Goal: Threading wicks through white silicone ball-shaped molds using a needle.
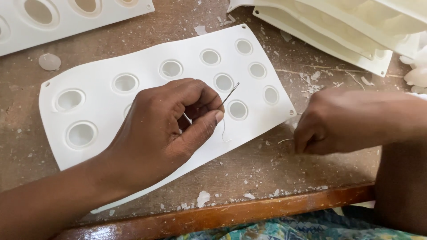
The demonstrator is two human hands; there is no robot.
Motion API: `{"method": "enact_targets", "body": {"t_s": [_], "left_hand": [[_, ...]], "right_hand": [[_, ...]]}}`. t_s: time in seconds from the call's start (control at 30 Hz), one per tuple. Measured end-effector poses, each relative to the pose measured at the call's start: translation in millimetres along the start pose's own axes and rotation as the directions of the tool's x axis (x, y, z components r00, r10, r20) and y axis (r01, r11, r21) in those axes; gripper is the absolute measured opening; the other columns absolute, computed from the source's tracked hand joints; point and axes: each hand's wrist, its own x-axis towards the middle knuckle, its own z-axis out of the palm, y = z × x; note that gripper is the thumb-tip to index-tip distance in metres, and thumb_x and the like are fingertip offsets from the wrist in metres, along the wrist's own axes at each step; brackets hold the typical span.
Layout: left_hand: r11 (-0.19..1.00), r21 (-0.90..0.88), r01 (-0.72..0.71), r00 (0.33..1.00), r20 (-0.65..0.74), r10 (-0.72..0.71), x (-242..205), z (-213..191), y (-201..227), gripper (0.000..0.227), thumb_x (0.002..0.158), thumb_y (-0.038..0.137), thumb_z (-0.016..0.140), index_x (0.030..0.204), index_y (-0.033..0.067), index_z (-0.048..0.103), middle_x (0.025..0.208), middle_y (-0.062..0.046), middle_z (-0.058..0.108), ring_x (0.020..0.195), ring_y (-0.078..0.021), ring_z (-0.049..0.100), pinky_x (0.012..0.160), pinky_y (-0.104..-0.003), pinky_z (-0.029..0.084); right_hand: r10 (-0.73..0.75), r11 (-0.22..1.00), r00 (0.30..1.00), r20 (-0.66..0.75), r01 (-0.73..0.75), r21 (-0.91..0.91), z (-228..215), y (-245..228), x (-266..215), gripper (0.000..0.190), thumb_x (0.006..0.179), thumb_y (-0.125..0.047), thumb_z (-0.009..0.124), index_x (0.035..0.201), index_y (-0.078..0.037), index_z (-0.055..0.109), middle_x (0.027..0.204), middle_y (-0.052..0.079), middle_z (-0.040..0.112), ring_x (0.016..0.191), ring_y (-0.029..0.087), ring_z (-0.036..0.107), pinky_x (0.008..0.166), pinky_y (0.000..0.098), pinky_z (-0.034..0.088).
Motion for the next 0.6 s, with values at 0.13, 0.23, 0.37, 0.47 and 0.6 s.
{"method": "enact_targets", "body": {"t_s": [0.13, 0.23, 0.37, 0.47, 0.6], "left_hand": [[1.000, 0.003, -0.003, 1.000, 0.003, 0.003, 0.3, -0.6, 2.3, 0.010, 0.096, 0.012, 0.068, 0.092, 0.0030, 0.068, 0.078, -0.003, 0.071, 0.063, -0.0083, 0.065, 0.049, -0.024, 0.053], [0.999, 0.001, -0.040, 0.999, -0.004, 0.040, -1.3, 0.3, 0.0, 0.010, 0.096, 0.012, 0.068, 0.092, 0.0025, 0.068, 0.080, -0.004, 0.071, 0.065, -0.0090, 0.066, 0.051, -0.024, 0.054], [1.000, -0.007, -0.014, 1.000, 0.002, 0.014, 0.8, 0.8, -0.6, 0.011, 0.096, 0.013, 0.068, 0.092, 0.0026, 0.069, 0.081, -0.003, 0.072, 0.065, -0.0079, 0.067, 0.050, -0.024, 0.055], [1.000, -0.023, 0.014, 1.000, 0.010, -0.014, 0.0, 2.2, -1.2, 0.012, 0.095, 0.013, 0.068, 0.091, 0.0020, 0.069, 0.083, -0.004, 0.072, 0.068, -0.0083, 0.067, 0.051, -0.025, 0.054], [0.999, -0.039, 0.032, 0.999, 0.009, -0.031, -0.4, 1.5, -3.1, 0.012, 0.095, 0.015, 0.068, 0.092, 0.0027, 0.070, 0.082, -0.005, 0.072, 0.065, -0.0095, 0.064, 0.052, -0.026, 0.051]], "right_hand": [[-0.391, 0.882, 0.905, -0.168, 0.420, 0.212, 3.9, -13.3, 11.1, 0.014, 0.097, -0.030, 0.067, 0.104, -0.025, 0.078, 0.096, -0.006, 0.082, 0.074, 0.001, 0.071, 0.059, 0.0164, 0.058], [0.588, 0.802, 0.790, -0.170, -0.597, 0.001, -48.0, -38.2, -1.4, 0.020, 0.100, -0.026, 0.066, 0.118, -0.026, 0.076, 0.095, 0.001, 0.078, 0.062, 0.012, 0.073, 0.051, 0.0238, 0.061], [0.733, 0.550, 0.563, -0.382, -0.821, -0.154, -42.8, -19.9, -9.2, 0.024, 0.104, -0.037, 0.068, 0.123, -0.025, 0.074, 0.083, 0.002, 0.081, 0.056, 0.014, 0.073, 0.055, 0.0278, 0.059], [0.498, 0.731, 0.545, -0.675, -0.682, -0.011, -31.9, -22.7, -4.7, 0.020, 0.100, -0.034, 0.076, 0.111, -0.019, 0.080, 0.085, 0.005, 0.080, 0.059, 0.014, 0.071, 0.050, 0.0309, 0.055], [0.169, 0.976, 0.531, -0.830, -0.209, 0.065, -29.3, -46.7, 7.2, 0.019, 0.099, -0.030, 0.070, 0.101, -0.013, 0.079, 0.094, 0.005, 0.079, 0.070, 0.014, 0.074, 0.054, 0.0265, 0.056]]}}
